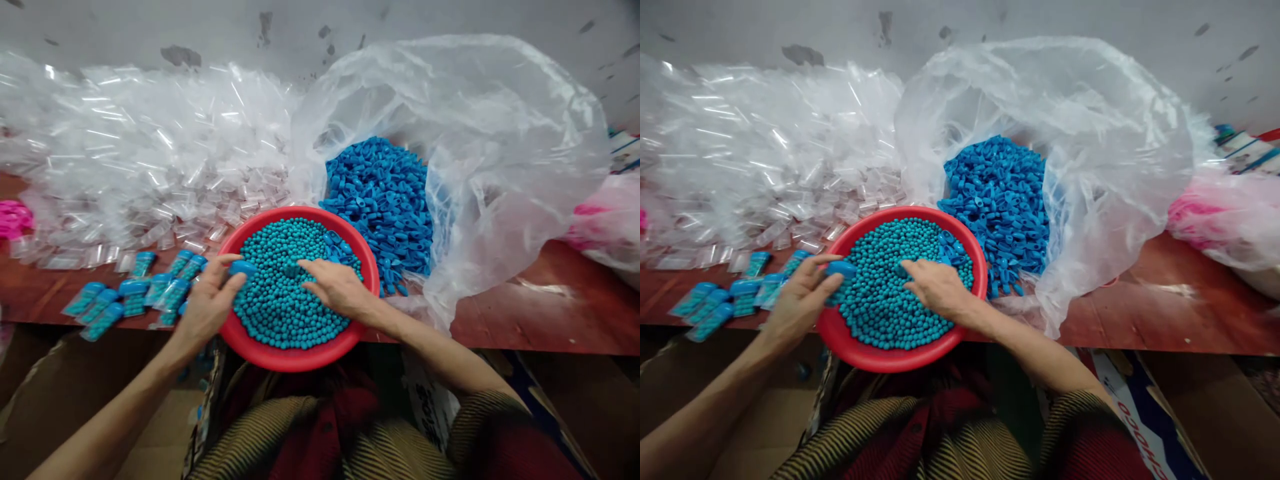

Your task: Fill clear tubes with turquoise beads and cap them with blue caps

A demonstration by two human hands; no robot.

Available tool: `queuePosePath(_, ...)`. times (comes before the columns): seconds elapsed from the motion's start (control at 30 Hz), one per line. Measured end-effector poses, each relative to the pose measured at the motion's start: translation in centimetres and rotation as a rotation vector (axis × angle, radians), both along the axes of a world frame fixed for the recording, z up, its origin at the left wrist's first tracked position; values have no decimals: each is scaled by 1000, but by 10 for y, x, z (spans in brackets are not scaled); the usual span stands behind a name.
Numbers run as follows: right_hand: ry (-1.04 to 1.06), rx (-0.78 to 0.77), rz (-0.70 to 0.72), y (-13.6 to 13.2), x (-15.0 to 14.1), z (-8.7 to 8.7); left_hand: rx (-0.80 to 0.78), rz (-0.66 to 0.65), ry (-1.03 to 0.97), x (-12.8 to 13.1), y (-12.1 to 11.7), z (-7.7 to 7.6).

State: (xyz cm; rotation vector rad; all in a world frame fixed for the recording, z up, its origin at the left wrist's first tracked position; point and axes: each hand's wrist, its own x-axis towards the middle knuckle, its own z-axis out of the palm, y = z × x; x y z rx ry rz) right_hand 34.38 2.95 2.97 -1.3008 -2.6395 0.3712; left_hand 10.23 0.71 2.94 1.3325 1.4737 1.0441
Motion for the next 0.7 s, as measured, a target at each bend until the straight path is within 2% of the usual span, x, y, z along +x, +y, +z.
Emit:
queuePosePath(0.07,-145,43,-79,15,23,-1,17,129,112,-36,0,2)
queuePosePath(0.13,-283,78,-75,28,40,-4,24,211,378,-64,0,1)
queuePosePath(0.23,-411,100,2,41,49,-11,195,293,855,-75,1,-2)
queuePosePath(0.3,-448,101,44,47,45,-16,324,259,1005,-58,3,-4)
queuePosePath(0.37,-470,107,54,50,39,-20,348,105,998,-29,6,-7)
queuePosePath(0.4,-480,115,46,51,36,-21,316,-7,956,-12,8,-9)
queuePosePath(0.5,-481,162,24,52,30,-23,135,-218,861,29,20,-18)
queuePosePath(0.6,-456,190,79,52,24,-22,-6,-299,838,48,34,-27)
queuePosePath(0.7,-453,208,103,51,19,-21,-31,-301,850,52,43,-33)
